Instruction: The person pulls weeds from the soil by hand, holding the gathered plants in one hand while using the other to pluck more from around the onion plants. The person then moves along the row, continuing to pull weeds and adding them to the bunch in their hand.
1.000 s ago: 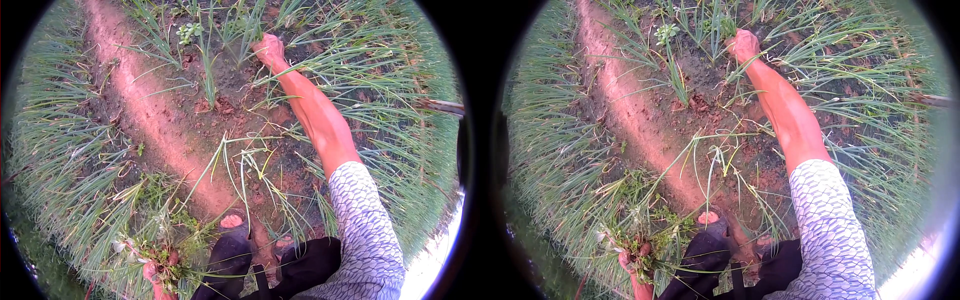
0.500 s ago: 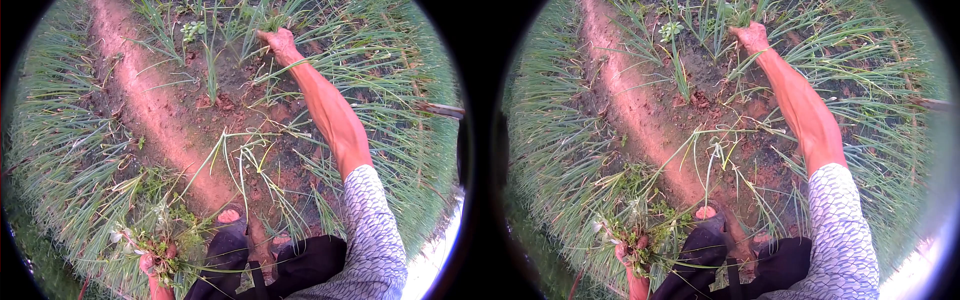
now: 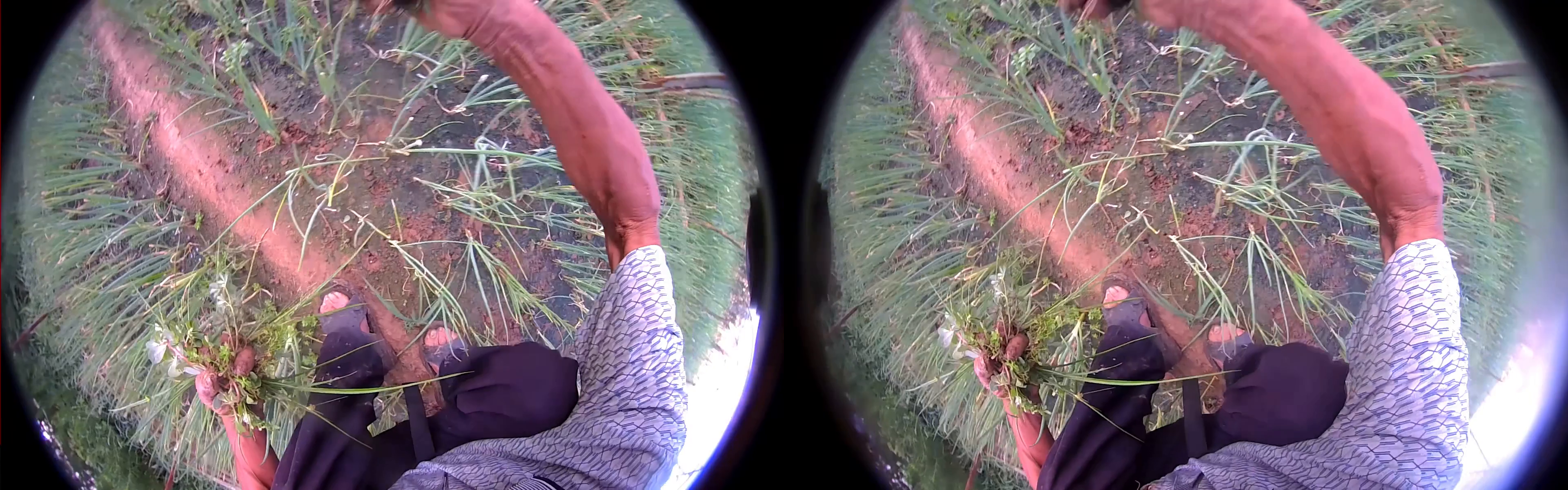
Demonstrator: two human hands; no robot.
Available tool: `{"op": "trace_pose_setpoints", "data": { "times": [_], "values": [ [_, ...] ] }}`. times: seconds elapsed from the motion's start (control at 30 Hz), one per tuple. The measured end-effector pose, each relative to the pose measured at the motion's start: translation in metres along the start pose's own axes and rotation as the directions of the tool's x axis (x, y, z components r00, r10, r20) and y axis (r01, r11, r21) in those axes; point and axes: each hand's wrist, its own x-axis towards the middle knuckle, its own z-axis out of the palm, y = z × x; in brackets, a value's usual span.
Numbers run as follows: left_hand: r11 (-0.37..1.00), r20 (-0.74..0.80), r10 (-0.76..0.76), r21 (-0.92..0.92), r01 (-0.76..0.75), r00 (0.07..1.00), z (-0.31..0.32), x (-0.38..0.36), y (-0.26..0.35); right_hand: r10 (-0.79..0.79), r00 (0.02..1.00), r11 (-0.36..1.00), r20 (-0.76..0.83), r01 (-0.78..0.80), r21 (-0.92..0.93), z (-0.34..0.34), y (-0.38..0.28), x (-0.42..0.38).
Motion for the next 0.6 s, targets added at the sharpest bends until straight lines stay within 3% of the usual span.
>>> {"op": "trace_pose_setpoints", "data": {
  "times": [0.03,0.07,0.1,0.13,0.17,0.2,0.23,0.27,0.3,0.33,0.37,0.4,0.47,0.5,0.57,0.6],
  "values": [
    [0.945,0.116,-0.026,0.326,-0.014,0.993,0.029,0.003,-0.041,-0.032,0.999,0.997,-0.007,0.032,0.071,0.013,0.026,-0.006],
    [0.790,0.233,-0.089,0.609,-0.074,0.968,0.055,0.003,-0.078,-0.006,1.000,0.991,-0.016,0.004,-0.130,0.027,0.002,-0.043],
    [0.754,0.209,-0.035,0.647,-0.111,0.977,0.072,0.001,-0.104,0.017,0.998,1.000,0.064,-0.018,0.011,0.042,-0.010,-0.070],
    [0.729,0.208,-0.100,0.680,-0.071,0.973,0.076,0.005,-0.111,0.135,0.984,0.988,0.115,-0.126,-0.088,0.058,-0.022,-0.088],
    [0.699,0.203,-0.155,0.714,-0.037,0.967,0.078,0.010,-0.114,-0.123,0.974,0.967,0.189,0.160,-0.198,0.077,0.003,-0.093],
    [0.664,0.192,-0.205,0.748,-0.008,0.960,0.078,0.013,-0.118,-0.133,0.986,0.918,0.103,0.161,-0.362,0.095,-0.006,-0.114],
    [0.692,0.160,-0.101,0.720,-0.046,0.982,0.081,0.009,-0.127,-0.071,0.991,0.955,0.112,0.100,-0.280,0.117,-0.023,-0.139],
    [0.529,0.112,0.100,0.835,-0.148,0.989,0.099,-0.001,-0.160,-0.075,0.995,0.941,0.060,0.090,-0.325,0.133,-0.014,-0.151],
    [0.536,0.169,-0.005,0.833,-0.140,0.986,0.099,0.002,-0.164,0.003,0.996,0.967,0.090,0.019,-0.252,0.137,-0.019,-0.168],
    [0.542,0.219,-0.105,0.830,-0.129,0.970,0.097,0.006,-0.165,-0.027,0.996,0.961,0.083,0.048,-0.272,0.144,-0.017,-0.181],
    [0.441,0.181,-0.005,0.883,-0.160,0.983,0.105,-0.004,-0.176,-0.128,0.992,0.948,0.018,0.128,-0.292,0.152,-0.009,-0.191],
    [0.460,0.147,-0.053,0.881,-0.107,0.988,0.100,-0.003,-0.173,-0.228,0.973,0.926,-0.039,0.204,-0.317,0.155,-0.008,-0.199],
    [0.464,0.246,-0.167,0.874,-0.144,0.955,0.093,-0.005,-0.193,-0.176,0.983,0.923,-0.052,0.146,-0.357,0.147,-0.002,-0.212],
    [0.402,0.281,-0.189,0.897,-0.187,0.941,0.089,-0.005,-0.193,-0.149,0.987,0.919,-0.060,0.115,-0.377,0.145,-0.004,-0.218],
    [0.271,0.338,-0.238,0.923,-0.272,0.910,0.078,0.001,-0.185,-0.345,0.935,0.809,-0.086,0.249,-0.533,0.142,-0.008,-0.235],
    [0.268,0.342,-0.242,0.923,-0.276,0.908,0.076,-0.002,-0.181,-0.436,0.896,0.737,-0.085,0.301,-0.606,0.143,-0.011,-0.241]
  ]
}}
